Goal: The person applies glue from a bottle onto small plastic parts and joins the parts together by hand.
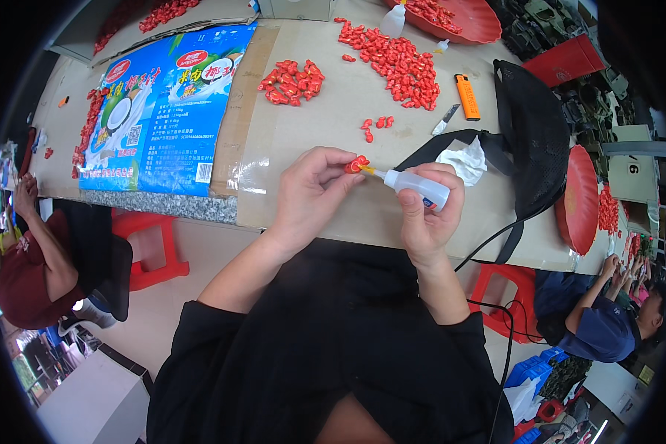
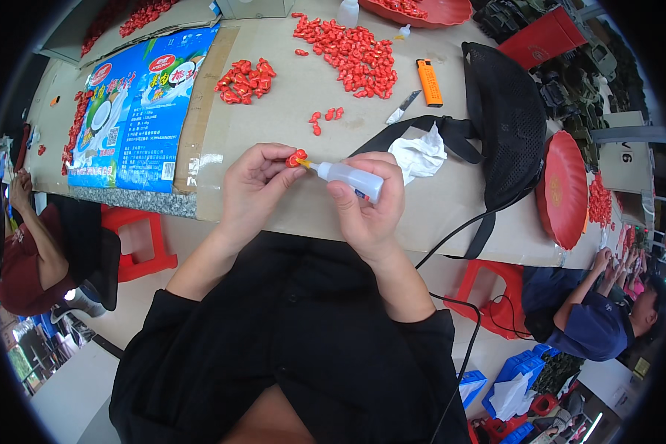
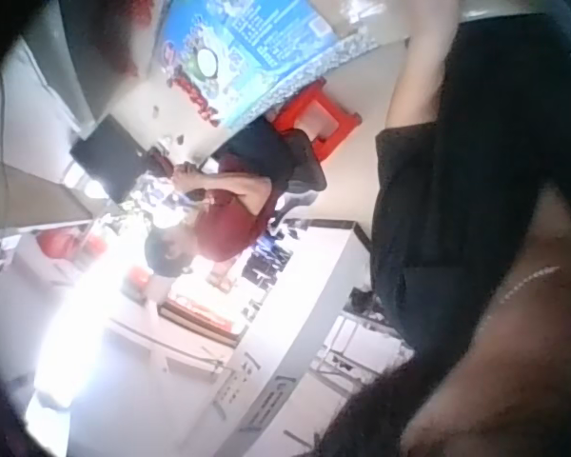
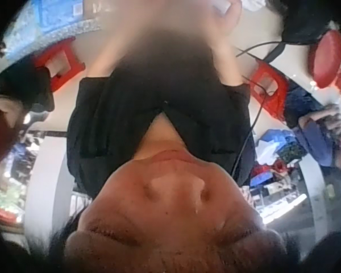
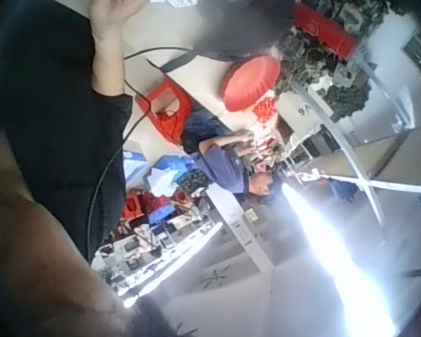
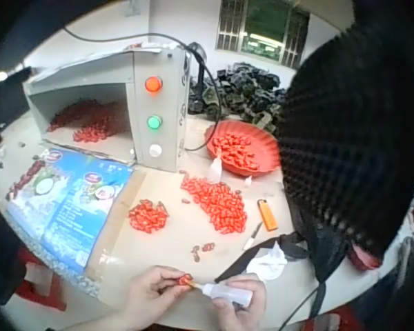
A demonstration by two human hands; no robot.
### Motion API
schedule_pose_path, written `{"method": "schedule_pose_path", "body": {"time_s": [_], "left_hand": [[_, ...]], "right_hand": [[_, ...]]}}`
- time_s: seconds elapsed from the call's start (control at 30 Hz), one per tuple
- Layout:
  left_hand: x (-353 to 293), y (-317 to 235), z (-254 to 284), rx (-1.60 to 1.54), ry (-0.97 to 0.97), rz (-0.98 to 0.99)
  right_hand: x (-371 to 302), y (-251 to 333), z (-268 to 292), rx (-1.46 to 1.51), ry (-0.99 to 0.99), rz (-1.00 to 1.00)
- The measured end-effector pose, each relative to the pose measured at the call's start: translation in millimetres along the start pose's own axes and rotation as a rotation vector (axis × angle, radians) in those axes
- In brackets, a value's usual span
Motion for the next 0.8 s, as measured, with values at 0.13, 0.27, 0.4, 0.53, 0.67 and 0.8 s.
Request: {"method": "schedule_pose_path", "body": {"time_s": [0.13,0.27,0.4,0.53,0.67,0.8], "left_hand": [[-0.1,-0.2,0.2,0.003,0.002,-0.002],[0.0,-0.1,0.6,-0.004,0.006,-0.001],[0.4,-0.7,0.4,-0.015,0.008,-0.008],[0.3,-1.2,0.9,-0.010,0.000,0.001],[0.4,-0.3,1.6,0.013,-0.013,0.015],[0.6,0.8,1.5,0.026,-0.015,0.016]], "right_hand": [[-1.2,-2.0,-0.1,0.018,0.007,-0.022],[-1.5,-1.0,-1.6,0.025,0.014,-0.026],[-0.6,-1.3,-1.0,0.020,0.018,-0.025],[0.0,0.7,-0.7,0.006,0.023,0.003],[-0.6,0.7,1.8,-0.011,-0.006,0.012],[-0.8,0.3,1.9,-0.036,0.003,0.018]]}}
Point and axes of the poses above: each hand's wrist, its own x-axis towards the middle knuckle, its own z-axis out of the back of the hand, y = z × x, the point moved 8 cm from there along x, towards the middle knuckle, and after that the axes turned 8 degrees about -y, right-handed, at the moved point
